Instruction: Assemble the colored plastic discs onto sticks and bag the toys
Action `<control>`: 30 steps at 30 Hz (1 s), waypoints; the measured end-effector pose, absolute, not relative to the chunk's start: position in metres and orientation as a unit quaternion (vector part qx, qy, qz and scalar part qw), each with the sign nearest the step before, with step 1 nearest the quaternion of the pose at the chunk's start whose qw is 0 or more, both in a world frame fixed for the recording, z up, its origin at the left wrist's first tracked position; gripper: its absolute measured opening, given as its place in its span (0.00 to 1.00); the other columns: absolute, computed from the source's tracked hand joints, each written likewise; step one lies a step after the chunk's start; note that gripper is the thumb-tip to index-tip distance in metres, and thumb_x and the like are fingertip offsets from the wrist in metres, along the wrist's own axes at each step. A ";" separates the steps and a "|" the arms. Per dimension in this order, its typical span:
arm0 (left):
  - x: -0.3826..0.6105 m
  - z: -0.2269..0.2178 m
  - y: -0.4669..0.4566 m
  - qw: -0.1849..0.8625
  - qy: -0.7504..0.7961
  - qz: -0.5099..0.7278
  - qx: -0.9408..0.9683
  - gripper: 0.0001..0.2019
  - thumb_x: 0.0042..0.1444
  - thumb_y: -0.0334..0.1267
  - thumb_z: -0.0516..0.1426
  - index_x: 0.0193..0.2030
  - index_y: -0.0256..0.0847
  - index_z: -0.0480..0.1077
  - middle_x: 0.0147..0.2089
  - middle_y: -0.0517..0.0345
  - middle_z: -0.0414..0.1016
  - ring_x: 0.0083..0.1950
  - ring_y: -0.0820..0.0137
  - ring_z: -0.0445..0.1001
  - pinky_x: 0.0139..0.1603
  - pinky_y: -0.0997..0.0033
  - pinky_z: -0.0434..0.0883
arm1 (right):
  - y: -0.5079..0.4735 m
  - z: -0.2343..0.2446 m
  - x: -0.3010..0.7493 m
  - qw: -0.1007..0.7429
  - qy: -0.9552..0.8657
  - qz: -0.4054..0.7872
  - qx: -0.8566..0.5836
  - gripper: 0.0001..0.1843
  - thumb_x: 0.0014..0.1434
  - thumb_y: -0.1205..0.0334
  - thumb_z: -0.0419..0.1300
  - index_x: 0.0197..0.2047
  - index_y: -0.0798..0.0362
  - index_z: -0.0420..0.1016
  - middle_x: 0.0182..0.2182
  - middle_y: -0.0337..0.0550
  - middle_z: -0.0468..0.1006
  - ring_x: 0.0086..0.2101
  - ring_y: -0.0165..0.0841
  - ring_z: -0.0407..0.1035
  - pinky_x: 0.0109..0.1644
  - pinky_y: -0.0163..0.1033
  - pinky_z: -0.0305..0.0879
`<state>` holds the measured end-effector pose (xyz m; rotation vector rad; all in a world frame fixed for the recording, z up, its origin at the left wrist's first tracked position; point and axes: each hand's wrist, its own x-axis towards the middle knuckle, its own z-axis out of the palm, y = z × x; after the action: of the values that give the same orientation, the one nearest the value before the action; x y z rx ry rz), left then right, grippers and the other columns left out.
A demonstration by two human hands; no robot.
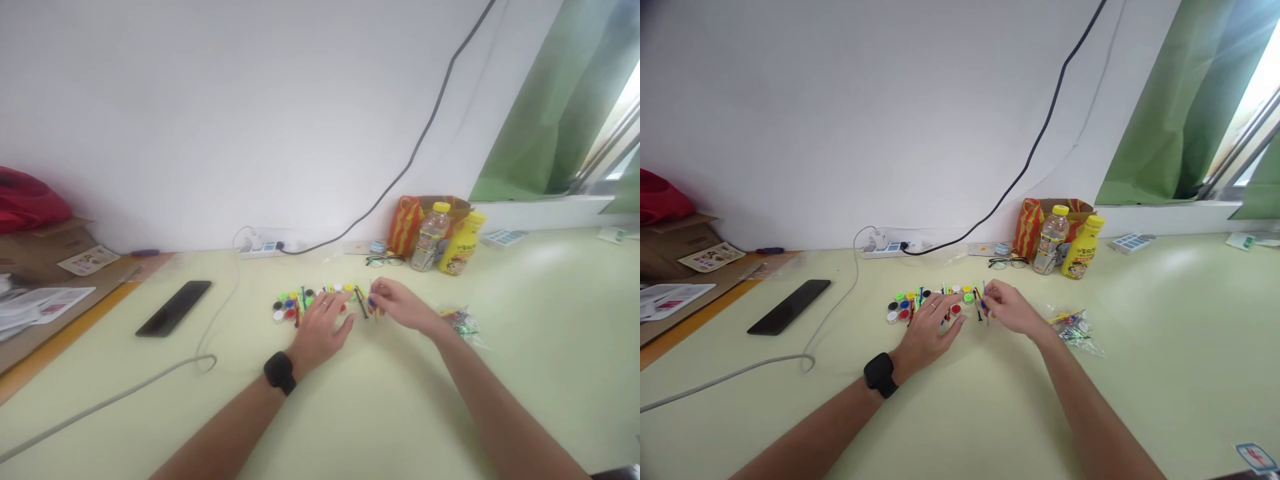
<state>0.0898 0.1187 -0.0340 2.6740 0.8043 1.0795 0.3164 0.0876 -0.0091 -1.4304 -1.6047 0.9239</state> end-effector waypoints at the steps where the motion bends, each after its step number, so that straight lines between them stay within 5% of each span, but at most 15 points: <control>1: 0.090 -0.034 0.118 0.080 0.265 0.359 0.891 0.19 0.67 0.37 0.55 0.63 0.46 0.63 0.53 0.50 0.74 0.57 0.58 0.70 0.60 0.52 0.67 | 0.086 -0.008 0.306 0.401 -0.630 0.405 -0.527 0.07 0.61 0.56 0.56 0.35 0.49 0.65 0.26 0.37 0.75 0.29 0.33 0.69 0.35 0.39 0.64; 4: 0.089 -0.033 0.117 0.094 0.243 0.349 0.900 0.15 0.67 0.37 0.55 0.60 0.47 0.65 0.52 0.51 0.75 0.55 0.59 0.72 0.58 0.54 0.69 | 0.081 -0.008 0.285 0.418 -0.617 0.472 -0.471 0.02 0.59 0.61 0.55 0.36 0.49 0.65 0.24 0.33 0.71 0.27 0.31 0.66 0.35 0.38 0.63; 8: 0.089 -0.031 0.114 0.118 0.237 0.342 0.902 0.12 0.66 0.35 0.54 0.55 0.46 0.67 0.50 0.51 0.75 0.52 0.60 0.74 0.52 0.57 0.72 | 0.082 -0.013 0.281 0.418 -0.604 0.511 -0.446 0.08 0.52 0.67 0.55 0.37 0.50 0.67 0.27 0.34 0.73 0.28 0.30 0.66 0.37 0.37 0.63; 20: 0.088 -0.034 0.115 0.172 0.208 0.352 0.896 0.08 0.66 0.32 0.53 0.51 0.44 0.67 0.47 0.52 0.74 0.51 0.63 0.73 0.52 0.61 0.71 | 0.082 -0.013 0.286 0.399 -0.597 0.552 -0.425 0.05 0.55 0.61 0.58 0.36 0.51 0.67 0.27 0.36 0.74 0.29 0.31 0.68 0.39 0.37 0.64; 26: 0.087 -0.038 0.115 0.165 0.221 0.345 0.897 0.02 0.66 0.34 0.54 0.43 0.43 0.66 0.44 0.54 0.74 0.48 0.64 0.74 0.49 0.63 0.70 | 0.085 -0.016 0.285 0.395 -0.593 0.493 -0.499 0.09 0.54 0.65 0.53 0.39 0.51 0.69 0.23 0.31 0.64 0.23 0.26 0.55 0.27 0.32 0.51; 30: 0.087 -0.041 0.117 0.138 0.225 0.324 0.908 0.03 0.65 0.36 0.56 0.38 0.42 0.66 0.41 0.55 0.74 0.46 0.63 0.73 0.47 0.63 0.70 | 0.096 -0.024 0.308 0.405 -0.576 0.342 -0.623 0.19 0.58 0.63 0.50 0.51 0.53 0.71 0.25 0.34 0.68 0.24 0.30 0.61 0.29 0.34 0.57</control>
<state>0.0869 0.1172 -0.0409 2.6282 0.6502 0.9381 0.3080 0.0955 -0.0240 -1.5720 -1.4531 0.8645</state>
